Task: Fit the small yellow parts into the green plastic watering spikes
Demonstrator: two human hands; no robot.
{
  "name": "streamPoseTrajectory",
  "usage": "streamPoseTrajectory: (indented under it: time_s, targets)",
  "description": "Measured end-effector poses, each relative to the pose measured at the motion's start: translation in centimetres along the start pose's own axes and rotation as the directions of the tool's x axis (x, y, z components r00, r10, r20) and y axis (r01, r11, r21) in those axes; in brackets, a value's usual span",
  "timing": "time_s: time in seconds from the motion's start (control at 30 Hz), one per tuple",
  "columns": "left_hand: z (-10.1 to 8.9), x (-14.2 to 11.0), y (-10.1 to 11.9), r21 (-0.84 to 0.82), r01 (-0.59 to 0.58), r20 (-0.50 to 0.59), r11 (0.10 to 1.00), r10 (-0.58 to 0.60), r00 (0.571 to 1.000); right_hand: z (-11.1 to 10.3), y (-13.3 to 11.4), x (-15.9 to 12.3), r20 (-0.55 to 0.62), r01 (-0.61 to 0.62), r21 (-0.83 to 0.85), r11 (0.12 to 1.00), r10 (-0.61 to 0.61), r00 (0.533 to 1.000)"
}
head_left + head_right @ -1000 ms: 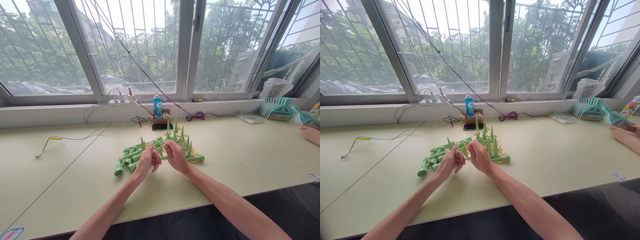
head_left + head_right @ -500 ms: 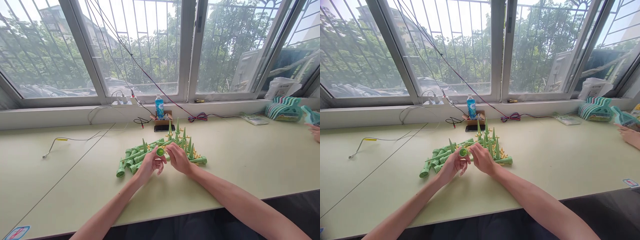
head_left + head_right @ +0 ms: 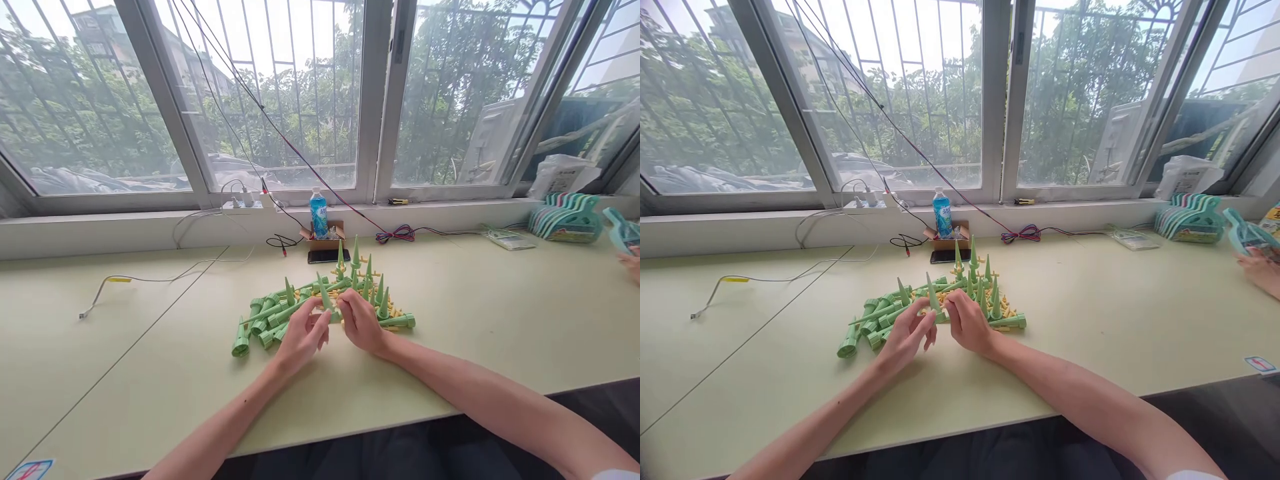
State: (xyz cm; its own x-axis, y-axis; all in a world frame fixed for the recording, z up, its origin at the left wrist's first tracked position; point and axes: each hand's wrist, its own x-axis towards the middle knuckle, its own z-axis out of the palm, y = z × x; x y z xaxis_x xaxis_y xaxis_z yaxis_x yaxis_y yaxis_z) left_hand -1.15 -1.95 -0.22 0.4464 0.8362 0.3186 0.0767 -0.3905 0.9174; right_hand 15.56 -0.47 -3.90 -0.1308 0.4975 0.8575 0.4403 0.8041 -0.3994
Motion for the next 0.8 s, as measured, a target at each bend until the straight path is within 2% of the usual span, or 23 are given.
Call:
streamPoseTrajectory:
  time_s: [0.13, 0.23, 0.3, 0.47, 0.6, 0.73, 0.8]
  targets:
    - [0.2, -0.4, -0.9, 0.26, -0.203, -0.034, 0.944, 0.219, 0.975, -0.1, -0.3, 0.1, 0.029, 0.011, 0.041, 0.999, -0.012, 1.0]
    - [0.5, -0.4, -1.7, 0.507, -0.349, -0.07, 0.788, 0.442, 0.894, -0.2, -0.2, 0.1, 0.02, -0.003, 0.053, 0.999, 0.002, 1.0]
    - [0.7, -0.4, -2.1, 0.606, -0.382, -0.032, 0.698, 0.501, 0.865, -0.1, -0.2, 0.1, 0.0, -0.026, 0.042, 0.999, 0.026, 1.0]
    - [0.5, -0.1, -2.4, 0.697, -0.393, 0.017, 0.6, 0.534, 0.845, 0.0, -0.2, 0.0, -0.005, -0.05, 0.011, 0.999, 0.05, 0.999]
    - [-0.2, 0.4, -2.5, 0.714, -0.454, 0.089, 0.532, 0.575, 0.813, 0.1, -0.3, 0.1, -0.016, -0.042, 0.017, 0.999, 0.042, 0.999]
    - [-0.6, 1.2, -2.7, 0.72, -0.474, 0.092, 0.507, 0.607, 0.79, -0.1, -0.7, 0.3, -0.044, -0.056, 0.007, 0.998, 0.056, 0.997]
    - [-0.7, 1.5, -2.6, 0.709, -0.474, 0.069, 0.523, 0.617, 0.784, -0.2, -0.8, 0.4, -0.066, -0.049, 0.005, 0.999, 0.049, 0.997]
